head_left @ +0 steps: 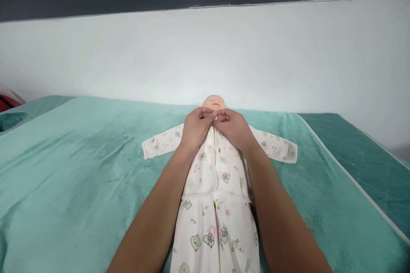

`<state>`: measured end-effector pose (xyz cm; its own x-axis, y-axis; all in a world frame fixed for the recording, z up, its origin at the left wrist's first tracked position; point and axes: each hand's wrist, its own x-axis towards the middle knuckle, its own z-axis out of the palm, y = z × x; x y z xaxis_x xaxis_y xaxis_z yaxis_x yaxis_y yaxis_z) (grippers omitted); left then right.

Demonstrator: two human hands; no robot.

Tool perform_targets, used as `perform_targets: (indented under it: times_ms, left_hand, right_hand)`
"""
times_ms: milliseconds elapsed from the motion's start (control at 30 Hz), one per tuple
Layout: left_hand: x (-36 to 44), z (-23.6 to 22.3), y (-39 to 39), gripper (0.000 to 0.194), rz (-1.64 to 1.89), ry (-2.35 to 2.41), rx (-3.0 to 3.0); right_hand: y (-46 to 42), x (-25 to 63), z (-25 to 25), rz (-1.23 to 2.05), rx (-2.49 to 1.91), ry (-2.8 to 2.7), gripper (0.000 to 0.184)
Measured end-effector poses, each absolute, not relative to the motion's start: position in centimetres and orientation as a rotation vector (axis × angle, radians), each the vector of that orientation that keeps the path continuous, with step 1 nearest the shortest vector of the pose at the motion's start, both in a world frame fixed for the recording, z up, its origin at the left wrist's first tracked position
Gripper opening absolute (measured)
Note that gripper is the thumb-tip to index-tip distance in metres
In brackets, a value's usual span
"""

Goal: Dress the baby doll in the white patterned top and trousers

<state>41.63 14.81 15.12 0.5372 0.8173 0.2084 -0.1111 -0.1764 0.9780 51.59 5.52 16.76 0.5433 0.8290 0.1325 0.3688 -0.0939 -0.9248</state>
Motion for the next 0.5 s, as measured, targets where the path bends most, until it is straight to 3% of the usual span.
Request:
perform_targets:
  times_ms: [267,500]
  left_hand:
    - [41.0,15.5,15.0,0.018,0.805,0.613,1.312]
    - [40.5,15.2,14.9,0.011,0.864,0.701,1.583]
  right_hand:
    - [5.2,50.7,17.2,0.484,-1.778,-1.100,0.031]
    - [3.0,49.0,18.3,0.396,-1.921,-1.155,0.038]
